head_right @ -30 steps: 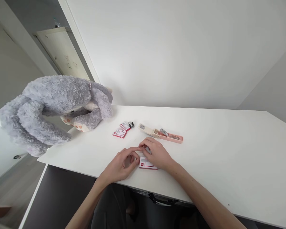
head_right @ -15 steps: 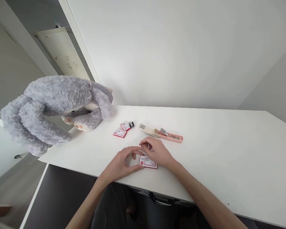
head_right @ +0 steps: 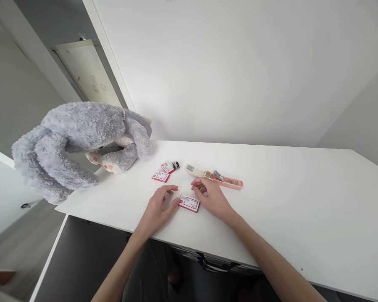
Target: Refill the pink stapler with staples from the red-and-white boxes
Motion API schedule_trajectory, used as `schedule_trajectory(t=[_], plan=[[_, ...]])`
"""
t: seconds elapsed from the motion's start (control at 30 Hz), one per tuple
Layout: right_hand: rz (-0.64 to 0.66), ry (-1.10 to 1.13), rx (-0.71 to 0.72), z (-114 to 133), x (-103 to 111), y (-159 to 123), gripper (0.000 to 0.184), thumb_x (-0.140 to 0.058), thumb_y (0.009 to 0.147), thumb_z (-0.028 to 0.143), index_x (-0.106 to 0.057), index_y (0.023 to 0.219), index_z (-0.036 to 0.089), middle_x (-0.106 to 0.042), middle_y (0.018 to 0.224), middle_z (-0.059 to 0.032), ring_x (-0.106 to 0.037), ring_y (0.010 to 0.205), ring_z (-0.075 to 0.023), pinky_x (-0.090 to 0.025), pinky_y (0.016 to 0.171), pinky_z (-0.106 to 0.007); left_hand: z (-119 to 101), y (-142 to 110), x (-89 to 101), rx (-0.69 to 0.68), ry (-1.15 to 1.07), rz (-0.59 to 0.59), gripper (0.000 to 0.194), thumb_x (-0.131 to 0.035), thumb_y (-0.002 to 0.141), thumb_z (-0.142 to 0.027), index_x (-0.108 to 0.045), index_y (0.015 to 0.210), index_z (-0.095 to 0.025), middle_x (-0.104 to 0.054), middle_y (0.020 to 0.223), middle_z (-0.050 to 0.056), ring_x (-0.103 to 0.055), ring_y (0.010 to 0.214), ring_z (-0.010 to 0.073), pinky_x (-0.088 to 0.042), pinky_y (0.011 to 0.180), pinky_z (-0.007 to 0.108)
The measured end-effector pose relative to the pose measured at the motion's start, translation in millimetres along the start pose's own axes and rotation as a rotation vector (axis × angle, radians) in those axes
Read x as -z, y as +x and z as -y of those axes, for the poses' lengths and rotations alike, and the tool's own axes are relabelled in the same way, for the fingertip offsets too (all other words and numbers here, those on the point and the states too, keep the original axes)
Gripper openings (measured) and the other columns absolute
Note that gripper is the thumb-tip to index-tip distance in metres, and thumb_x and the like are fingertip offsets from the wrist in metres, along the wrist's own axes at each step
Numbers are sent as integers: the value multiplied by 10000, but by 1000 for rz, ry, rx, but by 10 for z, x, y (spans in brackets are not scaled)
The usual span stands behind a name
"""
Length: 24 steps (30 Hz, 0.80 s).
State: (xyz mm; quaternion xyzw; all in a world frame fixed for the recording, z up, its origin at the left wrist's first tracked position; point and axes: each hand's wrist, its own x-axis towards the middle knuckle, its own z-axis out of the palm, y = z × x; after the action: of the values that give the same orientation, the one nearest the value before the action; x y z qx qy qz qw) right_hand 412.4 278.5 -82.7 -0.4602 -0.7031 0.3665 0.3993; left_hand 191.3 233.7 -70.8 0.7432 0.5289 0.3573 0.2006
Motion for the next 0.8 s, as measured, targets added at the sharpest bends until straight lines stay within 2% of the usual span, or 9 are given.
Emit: schedule_trajectory(t=[0.07, 0.17, 0.27, 0.5, 0.8], plan=[[2, 16, 1, 4, 1, 2, 165, -567, 965, 345, -674, 1037, 242, -740, 1036, -55, -687, 980, -228, -544, 838, -387, -37, -1, 23, -52, -1, 31, 322, -633, 979, -348, -602, 1294, -287, -671, 1305, 53, -615, 1199, 232, -480, 1080, 450], [12, 64, -4, 0, 3, 7, 166, -576, 965, 351, -672, 1035, 235, -741, 1032, -58, -692, 980, -229, -548, 873, -405, -96, 4, 55, -134, -3, 145, 362, -685, 952, -364, -634, 1307, -316, -680, 1316, 33, -562, 1292, 247, -442, 1132, 459], [12, 122, -44, -12, 11, 10, 173, -589, 963, 363, -667, 1048, 234, -741, 1054, -60, -693, 1002, -225, -551, 909, -412, -108, 14, 61, -137, 7, 182, 337, -703, 942, -363, -667, 1275, -328, -700, 1279, 17, -547, 1301, 247, -445, 1127, 453], [-13, 136, -112, -8, 27, 7, 183, -592, 962, 371, -656, 1067, 235, -736, 1106, -68, -689, 1062, -229, -541, 949, -416, 10, 37, 13, -34, 66, 8, 195, -653, 953, -275, -678, 1146, -268, -717, 1176, 35, -600, 1193, 251, -473, 1066, 458], [7, 100, -87, 3, 13, 7, 171, -592, 949, 335, -664, 1060, 227, -740, 1079, -66, -685, 1031, -226, -541, 924, -412, 118, 14, -31, 6, 134, -168, 250, -508, 1003, -195, -628, 1217, -241, -614, 1360, 89, -524, 1330, 259, -424, 1140, 493]])
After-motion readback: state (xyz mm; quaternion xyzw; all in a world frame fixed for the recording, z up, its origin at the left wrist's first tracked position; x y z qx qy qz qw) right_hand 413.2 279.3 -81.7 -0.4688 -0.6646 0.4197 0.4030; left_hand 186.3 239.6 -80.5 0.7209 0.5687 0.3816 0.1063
